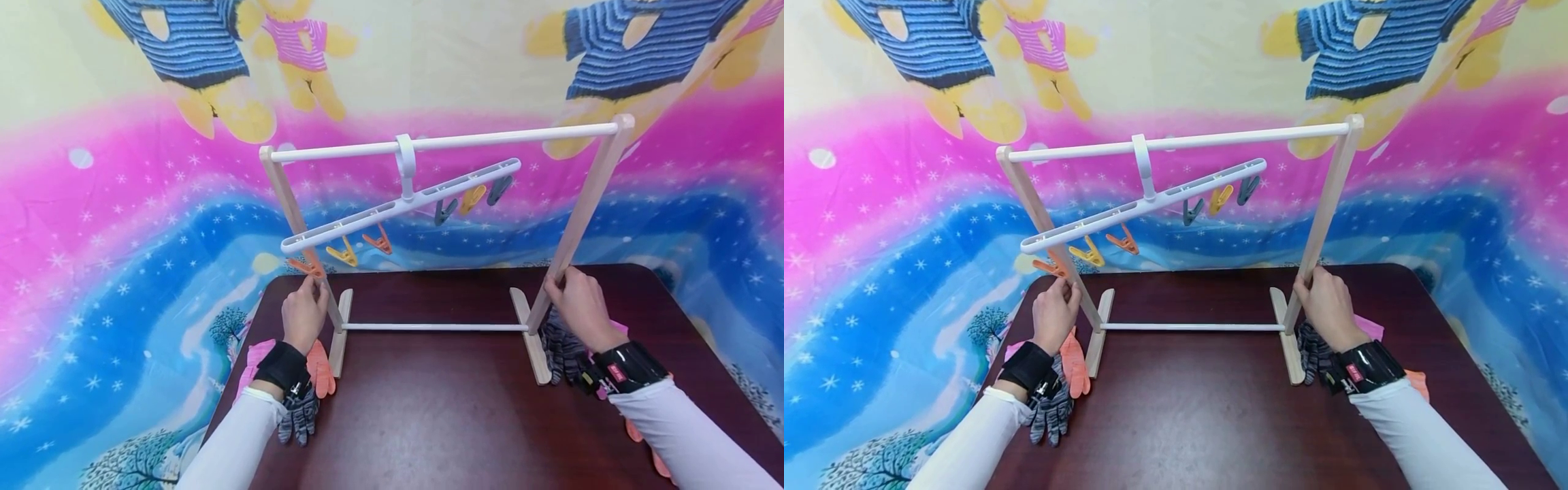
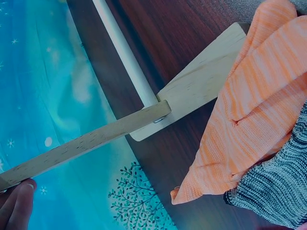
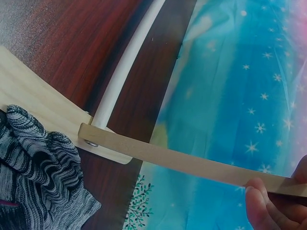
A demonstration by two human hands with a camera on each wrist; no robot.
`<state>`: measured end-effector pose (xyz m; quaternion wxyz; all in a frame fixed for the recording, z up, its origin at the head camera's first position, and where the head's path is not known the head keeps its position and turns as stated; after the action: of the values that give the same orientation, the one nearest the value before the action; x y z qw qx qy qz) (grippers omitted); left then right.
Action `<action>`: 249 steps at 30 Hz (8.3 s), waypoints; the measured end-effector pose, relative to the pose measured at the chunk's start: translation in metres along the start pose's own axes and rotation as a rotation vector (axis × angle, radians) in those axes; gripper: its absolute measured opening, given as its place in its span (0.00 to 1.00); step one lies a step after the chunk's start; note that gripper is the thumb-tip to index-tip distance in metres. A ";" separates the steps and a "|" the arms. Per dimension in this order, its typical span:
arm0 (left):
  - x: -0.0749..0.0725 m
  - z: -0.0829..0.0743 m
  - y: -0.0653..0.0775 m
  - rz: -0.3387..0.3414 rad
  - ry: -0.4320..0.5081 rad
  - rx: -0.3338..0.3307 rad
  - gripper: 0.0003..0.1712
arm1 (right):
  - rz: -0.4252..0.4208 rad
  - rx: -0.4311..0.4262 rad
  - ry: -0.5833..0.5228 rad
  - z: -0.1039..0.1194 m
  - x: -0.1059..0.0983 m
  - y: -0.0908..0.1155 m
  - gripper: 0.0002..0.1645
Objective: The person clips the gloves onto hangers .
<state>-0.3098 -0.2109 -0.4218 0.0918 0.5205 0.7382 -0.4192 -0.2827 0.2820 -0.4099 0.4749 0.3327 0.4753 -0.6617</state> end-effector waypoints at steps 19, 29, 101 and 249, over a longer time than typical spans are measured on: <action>-0.003 -0.002 0.005 0.000 0.004 0.001 0.09 | -0.002 -0.005 0.007 0.000 0.001 -0.006 0.19; -0.003 -0.003 0.008 0.001 0.005 -0.003 0.09 | 0.014 -0.006 0.014 -0.001 0.002 -0.006 0.19; -0.009 -0.009 0.017 -0.037 0.004 0.035 0.08 | 0.067 0.006 -0.020 -0.006 0.006 -0.010 0.22; -0.030 -0.008 0.153 0.235 -0.030 0.000 0.34 | 0.123 -0.398 0.040 0.072 0.064 0.128 0.31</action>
<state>-0.1653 -0.2096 -0.4798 0.1515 0.5972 0.6705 -0.4133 -0.1821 0.1814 -0.4830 0.5612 0.2738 0.5848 -0.5179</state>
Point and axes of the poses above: each hand's wrist, its own y-axis away from the middle knuckle, its own x-axis out of the palm, z = x × y, the point moved 7 cm from there along -y, towards the middle knuckle, and after that the axes turned 14 degrees about y, right-handed, at the moved point
